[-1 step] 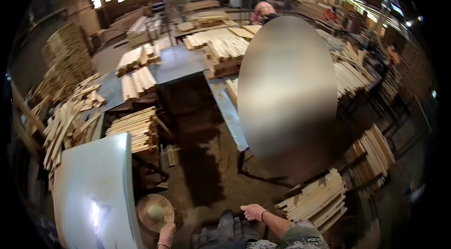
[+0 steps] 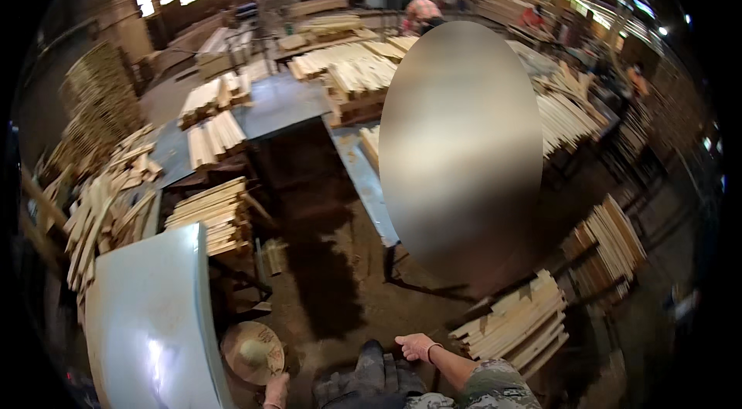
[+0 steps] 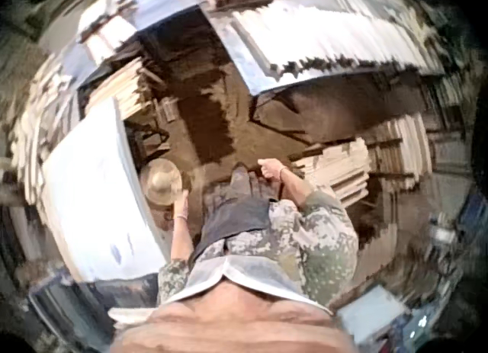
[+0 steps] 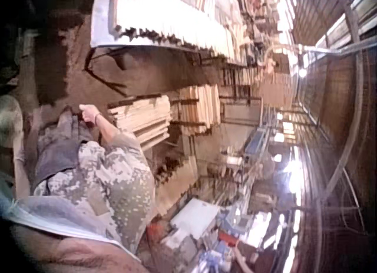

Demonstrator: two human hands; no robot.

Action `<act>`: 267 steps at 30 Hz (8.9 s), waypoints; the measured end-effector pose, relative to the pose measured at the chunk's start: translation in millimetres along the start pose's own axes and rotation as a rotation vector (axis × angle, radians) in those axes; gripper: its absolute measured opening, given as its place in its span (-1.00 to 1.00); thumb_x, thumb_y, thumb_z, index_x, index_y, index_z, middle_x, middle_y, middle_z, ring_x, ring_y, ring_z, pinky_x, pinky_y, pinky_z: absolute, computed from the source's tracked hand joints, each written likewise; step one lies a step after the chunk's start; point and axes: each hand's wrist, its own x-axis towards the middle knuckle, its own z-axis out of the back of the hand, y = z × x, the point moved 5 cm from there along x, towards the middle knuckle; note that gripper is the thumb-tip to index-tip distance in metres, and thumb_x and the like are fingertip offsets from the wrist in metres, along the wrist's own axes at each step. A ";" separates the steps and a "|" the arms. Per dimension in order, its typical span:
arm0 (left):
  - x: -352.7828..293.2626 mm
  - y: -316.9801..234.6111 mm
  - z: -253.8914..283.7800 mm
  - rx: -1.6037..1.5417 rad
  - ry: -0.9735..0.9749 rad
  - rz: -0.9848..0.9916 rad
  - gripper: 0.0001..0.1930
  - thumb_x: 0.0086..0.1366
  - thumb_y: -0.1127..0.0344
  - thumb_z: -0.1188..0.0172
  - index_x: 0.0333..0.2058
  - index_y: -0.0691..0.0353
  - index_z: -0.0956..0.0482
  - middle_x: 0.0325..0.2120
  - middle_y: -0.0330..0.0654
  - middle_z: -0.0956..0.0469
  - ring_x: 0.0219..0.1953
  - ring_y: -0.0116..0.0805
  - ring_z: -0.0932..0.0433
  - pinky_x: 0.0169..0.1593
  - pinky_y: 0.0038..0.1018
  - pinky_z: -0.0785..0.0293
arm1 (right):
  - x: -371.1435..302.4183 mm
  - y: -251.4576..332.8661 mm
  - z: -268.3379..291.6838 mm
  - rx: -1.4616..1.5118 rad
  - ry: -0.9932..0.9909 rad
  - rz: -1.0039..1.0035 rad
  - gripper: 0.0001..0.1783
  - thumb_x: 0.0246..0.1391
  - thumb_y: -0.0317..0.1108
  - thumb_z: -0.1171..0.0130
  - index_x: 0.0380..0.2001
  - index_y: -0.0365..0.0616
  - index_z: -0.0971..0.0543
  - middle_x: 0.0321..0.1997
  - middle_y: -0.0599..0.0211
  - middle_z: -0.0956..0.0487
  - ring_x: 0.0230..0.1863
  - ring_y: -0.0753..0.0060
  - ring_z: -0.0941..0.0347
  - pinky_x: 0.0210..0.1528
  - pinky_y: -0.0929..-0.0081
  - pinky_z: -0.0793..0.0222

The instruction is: The person repeatedly picks up stacks of light-colored wooden planks from a metal table and places them onto a conveyor belt. The person also moves stacks of planks between different tables in the workshop.

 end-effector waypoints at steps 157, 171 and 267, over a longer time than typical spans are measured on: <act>-441.5 25.8 337.8 -0.255 -1.139 1.000 0.21 0.17 -0.49 -0.26 0.57 0.19 -0.06 0.48 0.25 -0.21 0.44 0.19 -0.34 0.44 -0.08 -0.32 | 70.3 -90.7 -826.8 -1.109 0.965 -0.064 -0.78 0.15 -0.38 -0.31 -0.15 -0.23 -0.62 -0.29 0.35 -0.67 -0.31 0.42 -0.62 -0.16 0.41 -0.57; -478.3 101.9 323.8 0.151 -1.191 0.780 -0.14 0.44 -0.31 -0.03 0.53 0.11 -0.24 0.58 0.09 -0.08 0.61 0.12 0.04 0.62 0.01 0.26 | 46.9 -261.6 -876.7 -1.375 1.081 -0.014 -0.51 0.24 -0.14 -0.33 0.06 -0.32 -0.58 -0.15 0.25 -0.68 -0.18 0.27 -0.66 -0.08 0.27 -0.64; -629.2 167.7 105.4 -1.276 -0.270 -0.328 -0.54 0.53 0.26 -0.22 0.29 0.38 -0.57 0.22 -0.09 -0.63 0.30 -0.28 -0.53 0.44 -0.38 -0.33 | -202.5 -392.0 -642.6 -1.757 1.244 0.975 -0.24 0.21 -0.18 -0.44 0.43 -0.10 -0.46 0.35 0.04 -0.57 0.39 0.10 -0.48 0.43 0.18 -0.42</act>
